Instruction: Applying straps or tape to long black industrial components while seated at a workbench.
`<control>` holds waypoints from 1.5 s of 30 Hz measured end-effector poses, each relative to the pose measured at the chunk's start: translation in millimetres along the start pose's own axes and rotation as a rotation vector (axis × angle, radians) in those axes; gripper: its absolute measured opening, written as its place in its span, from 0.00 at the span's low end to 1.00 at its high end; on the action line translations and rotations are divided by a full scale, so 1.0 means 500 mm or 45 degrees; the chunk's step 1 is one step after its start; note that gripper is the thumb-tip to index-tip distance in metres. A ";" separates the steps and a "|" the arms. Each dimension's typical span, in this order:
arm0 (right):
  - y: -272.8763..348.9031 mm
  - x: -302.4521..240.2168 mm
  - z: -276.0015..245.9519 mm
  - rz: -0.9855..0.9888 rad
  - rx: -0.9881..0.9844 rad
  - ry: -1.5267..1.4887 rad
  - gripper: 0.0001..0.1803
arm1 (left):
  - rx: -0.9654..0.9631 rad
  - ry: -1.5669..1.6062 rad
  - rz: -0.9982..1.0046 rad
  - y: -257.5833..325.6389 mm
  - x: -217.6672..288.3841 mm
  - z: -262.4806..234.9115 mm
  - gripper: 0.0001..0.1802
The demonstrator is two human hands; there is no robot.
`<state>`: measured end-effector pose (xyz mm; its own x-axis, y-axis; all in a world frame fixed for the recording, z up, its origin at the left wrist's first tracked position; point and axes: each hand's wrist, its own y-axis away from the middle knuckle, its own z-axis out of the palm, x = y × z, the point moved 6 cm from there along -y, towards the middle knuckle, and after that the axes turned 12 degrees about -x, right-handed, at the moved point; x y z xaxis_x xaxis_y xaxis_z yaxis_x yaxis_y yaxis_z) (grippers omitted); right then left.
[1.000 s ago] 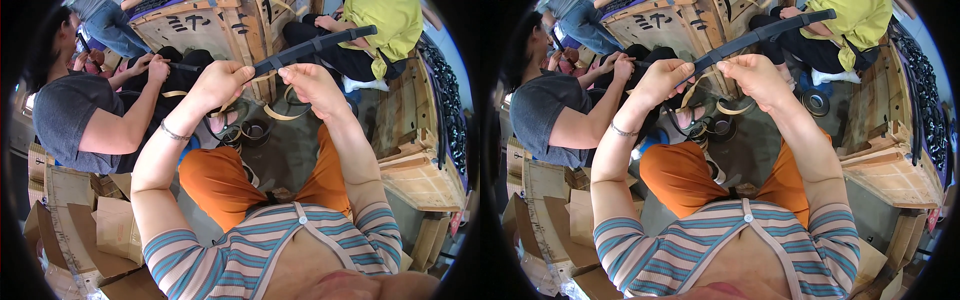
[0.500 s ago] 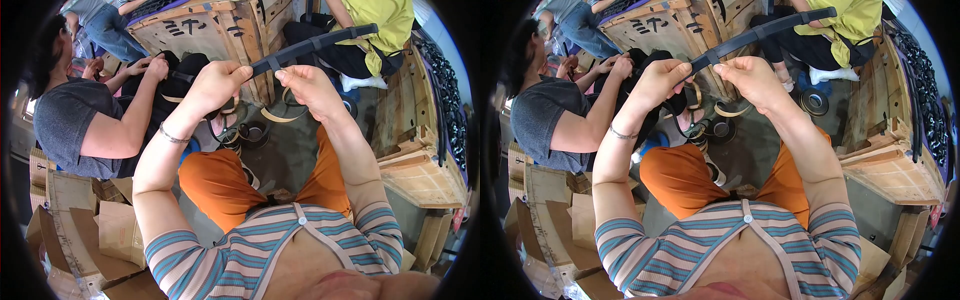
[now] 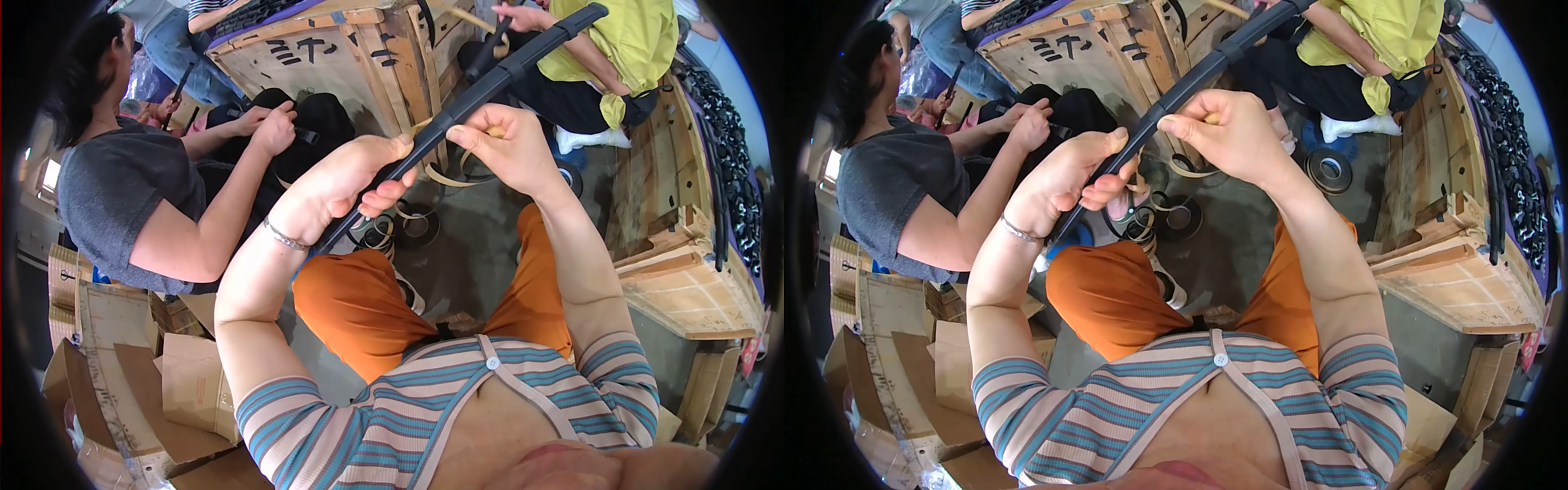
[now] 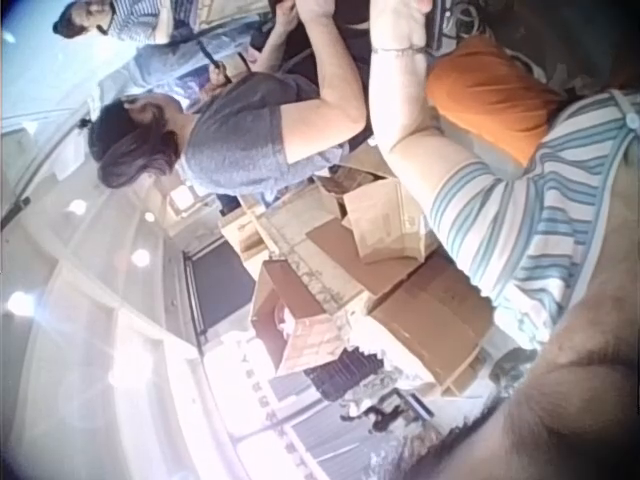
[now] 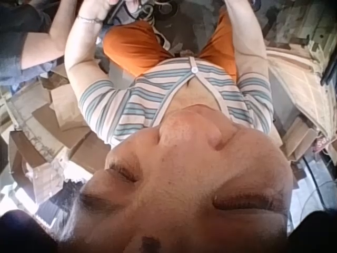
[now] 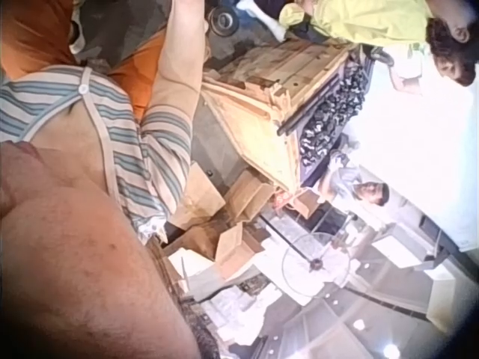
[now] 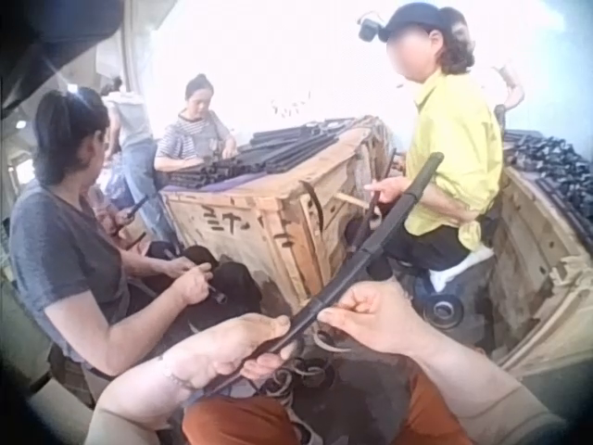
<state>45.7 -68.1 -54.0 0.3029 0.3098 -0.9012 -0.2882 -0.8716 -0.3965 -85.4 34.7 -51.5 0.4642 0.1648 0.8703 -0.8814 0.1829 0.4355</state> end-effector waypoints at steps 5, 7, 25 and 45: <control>-0.006 0.010 -0.020 -0.012 -0.033 0.135 0.12 | -0.285 0.213 0.179 -0.004 -0.010 0.023 0.24; -0.014 0.013 -0.012 -0.042 -0.073 -0.048 0.11 | -0.392 0.332 0.168 -0.027 -0.029 0.019 0.24; -0.003 0.020 0.028 0.097 -0.616 -0.592 0.16 | 0.318 0.160 0.797 -0.078 -0.027 -0.058 0.15; 0.016 0.086 0.016 0.627 -0.628 -0.032 0.12 | 0.729 0.196 0.916 -0.009 -0.044 -0.181 0.06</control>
<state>49.1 -58.8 -97.3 0.2203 -0.1625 -0.9618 0.0610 -0.9818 0.1798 -83.5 117.8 -93.3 -0.2403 0.1867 0.9526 -0.8511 -0.5125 -0.1142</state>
